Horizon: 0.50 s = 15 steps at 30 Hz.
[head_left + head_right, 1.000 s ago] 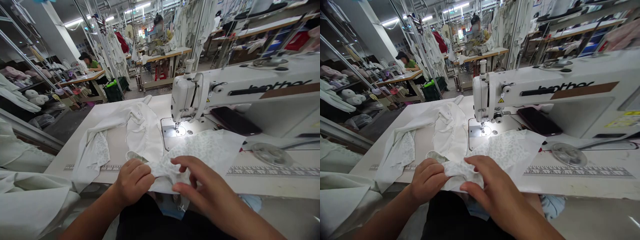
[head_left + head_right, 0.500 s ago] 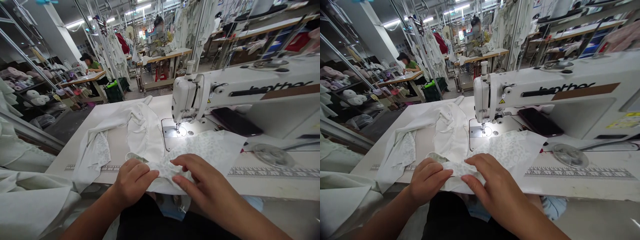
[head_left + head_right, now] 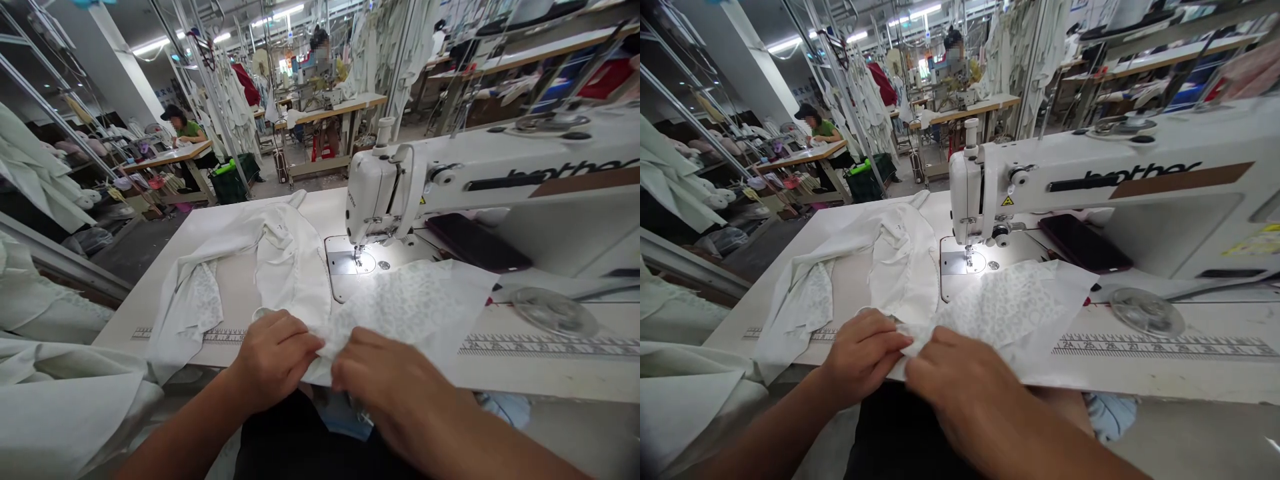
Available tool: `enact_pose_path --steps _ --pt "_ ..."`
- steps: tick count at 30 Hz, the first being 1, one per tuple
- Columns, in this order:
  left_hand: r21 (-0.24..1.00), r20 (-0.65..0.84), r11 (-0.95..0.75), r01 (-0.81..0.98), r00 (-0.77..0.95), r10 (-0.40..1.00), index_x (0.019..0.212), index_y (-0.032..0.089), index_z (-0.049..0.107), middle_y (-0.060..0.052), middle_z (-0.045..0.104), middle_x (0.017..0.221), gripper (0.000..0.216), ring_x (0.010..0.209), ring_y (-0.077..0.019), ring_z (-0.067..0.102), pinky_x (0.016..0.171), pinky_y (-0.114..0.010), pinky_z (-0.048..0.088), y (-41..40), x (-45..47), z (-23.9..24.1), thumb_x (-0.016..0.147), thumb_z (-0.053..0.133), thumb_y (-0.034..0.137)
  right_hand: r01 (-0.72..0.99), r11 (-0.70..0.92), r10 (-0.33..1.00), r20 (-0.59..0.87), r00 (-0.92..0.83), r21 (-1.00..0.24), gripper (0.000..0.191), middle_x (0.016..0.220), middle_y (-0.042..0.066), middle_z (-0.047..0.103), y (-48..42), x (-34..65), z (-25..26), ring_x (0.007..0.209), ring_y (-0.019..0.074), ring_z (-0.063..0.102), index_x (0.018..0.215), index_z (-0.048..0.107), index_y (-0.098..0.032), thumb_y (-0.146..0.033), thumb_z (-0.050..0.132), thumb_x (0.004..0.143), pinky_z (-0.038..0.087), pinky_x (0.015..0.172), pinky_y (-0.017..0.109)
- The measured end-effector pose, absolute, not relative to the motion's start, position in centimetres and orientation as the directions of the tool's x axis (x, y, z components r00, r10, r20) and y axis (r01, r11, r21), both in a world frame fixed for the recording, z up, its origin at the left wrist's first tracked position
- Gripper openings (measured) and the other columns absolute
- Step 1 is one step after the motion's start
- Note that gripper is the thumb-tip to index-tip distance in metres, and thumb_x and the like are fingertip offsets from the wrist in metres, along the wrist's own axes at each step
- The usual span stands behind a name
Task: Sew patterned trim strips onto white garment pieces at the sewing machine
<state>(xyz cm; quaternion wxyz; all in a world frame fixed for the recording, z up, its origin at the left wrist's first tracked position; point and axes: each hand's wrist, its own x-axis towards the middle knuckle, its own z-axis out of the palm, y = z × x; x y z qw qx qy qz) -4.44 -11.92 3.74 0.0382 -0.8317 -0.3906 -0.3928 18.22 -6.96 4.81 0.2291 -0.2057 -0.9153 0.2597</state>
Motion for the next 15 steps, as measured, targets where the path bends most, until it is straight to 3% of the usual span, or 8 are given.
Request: enact_pose_path --steps 2,3,5,7,9,11,13,15 --pt "0.249 0.718 -0.645 0.723 0.31 0.623 0.089 0.015 0.065 -0.003 0.061 0.074 0.012 0.066 -0.0127 0.055 0.058 -0.025 0.047 -12.0 -5.6 4.6 0.085 0.059 0.006 0.552 0.728 0.678 0.31 -0.667 -0.406 0.021 0.063 0.003 0.058 -5.6 20.7 3.9 0.058 0.0178 0.054 0.072 0.057 -0.024 -0.016 0.045 0.087 0.037 0.05 0.03" --pt "0.277 0.716 -0.61 0.742 0.263 0.646 0.089 0.014 0.065 -0.003 0.061 0.074 0.011 0.067 -0.0124 0.055 0.059 -0.024 0.048 -12.0 -6.2 4.9 0.084 0.06 0.005 0.703 0.623 0.782 0.269 -0.562 -0.344 0.022 0.062 0.005 0.057 -5.1 22.1 3.5 0.055 0.0187 0.054 0.072 0.058 -0.024 -0.022 0.045 0.09 0.035 0.048 0.031" --pt "0.358 0.665 -0.547 0.757 0.205 0.719 0.086 0.015 0.065 -0.004 0.06 0.076 0.009 0.071 -0.0131 0.057 0.062 -0.024 0.05 -11.8 -7.0 5.2 0.086 0.059 0.008 0.757 0.555 0.832 0.242 -0.5 -0.344 0.03 0.059 0.005 0.058 -4.9 24.5 2.9 0.048 0.0187 0.054 0.068 0.058 -0.025 -0.035 0.044 0.093 0.035 0.044 0.031" --pt "0.433 0.591 -0.522 0.735 0.206 0.78 0.085 0.015 0.063 -0.005 0.061 0.08 0.01 0.078 -0.0153 0.059 0.068 -0.027 0.052 -11.4 -6.8 5.1 0.089 0.055 0.012 0.684 0.606 0.786 0.174 -0.593 -0.405 0.035 0.055 0.004 0.059 -5.6 25.5 2.9 0.044 0.0181 0.054 0.063 0.058 -0.026 -0.044 0.048 0.092 0.037 0.041 0.031" --pt "0.518 0.526 -0.488 0.702 0.188 0.829 0.086 0.016 0.062 -0.006 0.062 0.083 0.011 0.08 -0.0162 0.06 0.071 -0.028 0.052 -11.2 -6.0 5.2 0.091 0.052 0.015 0.593 0.648 0.729 0.164 -0.665 -0.478 0.028 0.061 0.003 0.064 -6.9 24.7 3.2 0.05 0.0197 0.06 0.07 0.063 -0.028 -0.045 0.053 0.09 0.044 0.044 0.031" --pt "0.599 0.452 -0.44 0.669 0.171 0.876 0.088 0.017 0.061 -0.004 0.063 0.08 0.012 0.073 -0.0144 0.06 0.066 -0.026 0.051 -11.2 -5.1 5.5 0.092 0.05 0.017 0.536 0.644 0.736 0.254 -0.627 -0.546 0.018 0.086 0.005 0.071 -7.9 22.5 3.7 0.074 0.0239 0.068 0.095 0.067 -0.029 -0.041 0.054 0.091 0.054 0.057 0.035" --pt "0.657 0.369 -0.417 0.628 0.215 0.904 0.09 0.018 0.062 -0.002 0.063 0.076 0.012 0.067 -0.0129 0.059 0.061 -0.023 0.049 -11.5 -4.6 6.2 0.093 0.05 0.019 0.463 0.632 0.753 0.353 -0.555 -0.621 0.029 0.118 0.007 0.066 -7.8 19.9 4.0 0.103 0.026 0.063 0.121 0.059 -0.029 -0.036 0.051 0.093 0.056 0.074 0.038" --pt "0.694 0.315 -0.437 0.573 0.305 0.899 0.093 0.018 0.064 -0.002 0.064 0.077 0.014 0.068 -0.013 0.06 0.062 -0.023 0.049 -12.0 -4.7 7.0 0.093 0.05 0.018 0.358 0.609 0.746 0.358 -0.562 -0.708 0.037 0.132 0.007 0.058 -7.0 17.6 4.3 0.112 0.0237 0.059 0.132 0.05 -0.031 -0.032 0.048 0.095 0.054 0.082 0.037"
